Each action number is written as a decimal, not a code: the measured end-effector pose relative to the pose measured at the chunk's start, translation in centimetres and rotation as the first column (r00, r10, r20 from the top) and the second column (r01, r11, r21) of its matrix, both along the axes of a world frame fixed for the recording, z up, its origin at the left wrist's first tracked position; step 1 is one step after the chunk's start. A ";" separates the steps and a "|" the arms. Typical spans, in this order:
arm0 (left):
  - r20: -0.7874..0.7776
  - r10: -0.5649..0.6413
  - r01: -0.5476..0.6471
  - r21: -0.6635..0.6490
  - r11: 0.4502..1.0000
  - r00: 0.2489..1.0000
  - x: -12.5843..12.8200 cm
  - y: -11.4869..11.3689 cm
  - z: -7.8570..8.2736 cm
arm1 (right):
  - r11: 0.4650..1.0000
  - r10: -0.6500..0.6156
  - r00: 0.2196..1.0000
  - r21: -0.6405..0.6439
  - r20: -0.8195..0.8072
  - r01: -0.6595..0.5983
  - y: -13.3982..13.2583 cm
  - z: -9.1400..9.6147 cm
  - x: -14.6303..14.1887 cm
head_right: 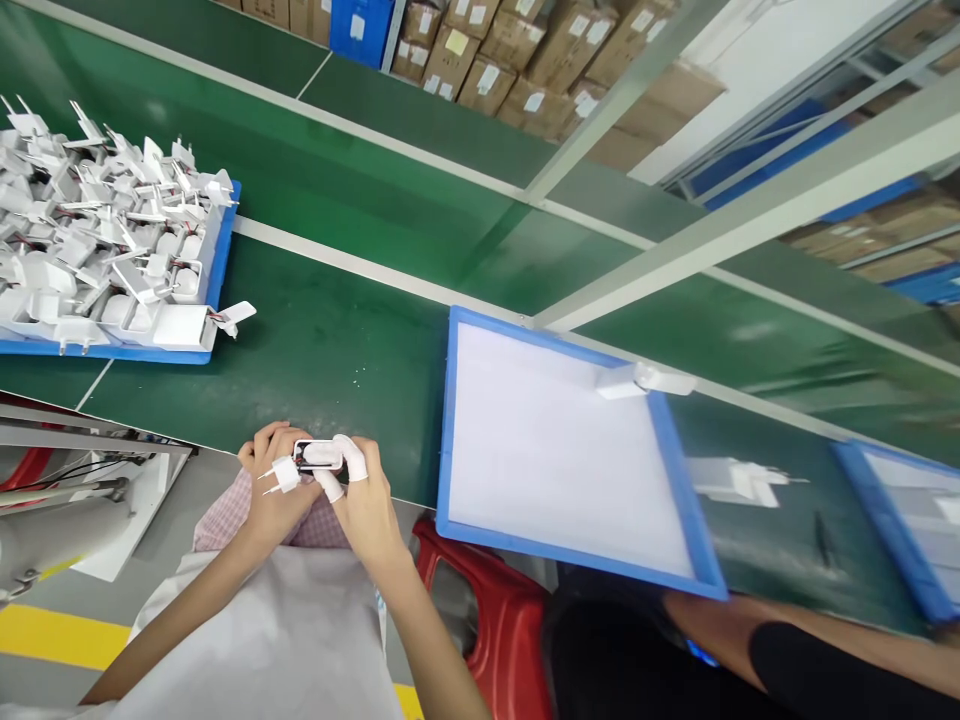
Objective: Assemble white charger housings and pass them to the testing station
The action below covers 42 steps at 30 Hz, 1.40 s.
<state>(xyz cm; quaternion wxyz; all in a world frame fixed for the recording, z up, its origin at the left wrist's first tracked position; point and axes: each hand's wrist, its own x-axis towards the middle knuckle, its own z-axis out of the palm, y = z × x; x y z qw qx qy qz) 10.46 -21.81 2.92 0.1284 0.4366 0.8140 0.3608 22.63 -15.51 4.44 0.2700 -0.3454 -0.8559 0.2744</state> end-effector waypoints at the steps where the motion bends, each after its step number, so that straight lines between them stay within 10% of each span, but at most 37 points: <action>1: 0.003 0.002 -0.002 0.002 1.000 1.000 0.0 0.0 0.0 | 0.999 0.004 1.000 0.033 0.010 -0.004 -0.1 -0.4 0.1; 13: 0.041 -0.027 0.029 -0.068 0.997 0.999 -0.3 -0.2 0.4 | 0.989 0.004 0.995 0.149 0.096 -0.018 -0.6 0.1 -0.1; 21: 0.274 -0.449 0.449 0.065 0.891 0.851 -6.1 -3.8 3.8 | 0.998 -0.046 0.978 -0.051 -0.203 0.036 0.4 0.5 0.3; 32: -0.167 -0.569 0.573 -0.029 0.819 0.805 -5.7 -1.9 6.3 | 0.963 -0.196 0.931 -0.238 -0.309 0.125 -0.8 -1.0 2.6; 42: 0.095 -0.424 0.433 -0.131 0.892 0.901 -5.3 -0.1 7.5 | 0.969 0.224 0.956 -0.062 -0.192 -0.239 3.2 1.7 1.2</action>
